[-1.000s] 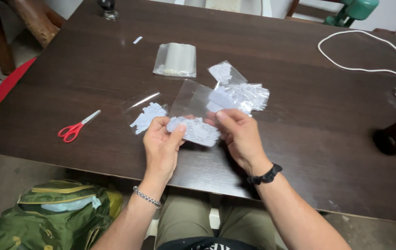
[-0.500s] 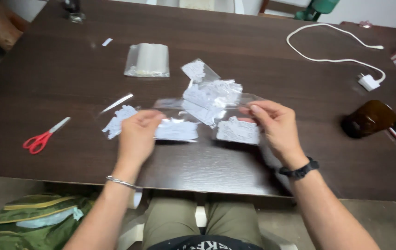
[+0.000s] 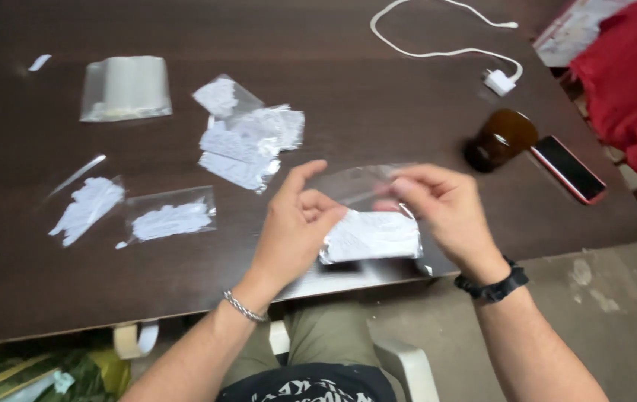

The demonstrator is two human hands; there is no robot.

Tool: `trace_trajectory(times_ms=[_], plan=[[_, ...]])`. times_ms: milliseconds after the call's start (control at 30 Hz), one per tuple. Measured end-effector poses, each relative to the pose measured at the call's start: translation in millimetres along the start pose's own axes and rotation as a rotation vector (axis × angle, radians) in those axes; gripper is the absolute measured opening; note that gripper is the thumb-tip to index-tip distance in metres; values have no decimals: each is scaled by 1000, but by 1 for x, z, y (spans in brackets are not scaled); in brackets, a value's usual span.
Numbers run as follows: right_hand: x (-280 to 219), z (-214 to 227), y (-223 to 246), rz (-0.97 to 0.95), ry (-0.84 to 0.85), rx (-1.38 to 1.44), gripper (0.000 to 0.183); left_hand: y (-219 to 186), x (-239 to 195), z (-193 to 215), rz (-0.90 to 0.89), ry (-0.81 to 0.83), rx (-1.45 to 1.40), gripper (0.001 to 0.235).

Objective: The person is filling small plastic bags with printed labels and sealing them using adhesive tape and scissors.

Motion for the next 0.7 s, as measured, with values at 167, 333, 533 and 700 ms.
trace_trajectory(times_ms=[167,333,533,700], plan=[[-30,104,-28,-39,-264,92,24,-19,-6,2,-165,-104,591,69],[-105,152,-117,-37,-361,139,21,4,-68,-45,-138,-88,473,23],[-163,135,-195,-261,-347,299,18,137,-111,-119,816,-47,-142,29],[-168,132,-195,-272,-271,309,17,146,-104,-139,758,-183,-274,25]])
Point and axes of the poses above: each hand's wrist, its own x-axis towards the middle knuckle, its own z-axis out of the back of the hand, y = z × x, the point moved 9 cm from there along x, towards the middle knuckle, and after that the axes turned 9 degrees about -x, right-handed, at the moved point
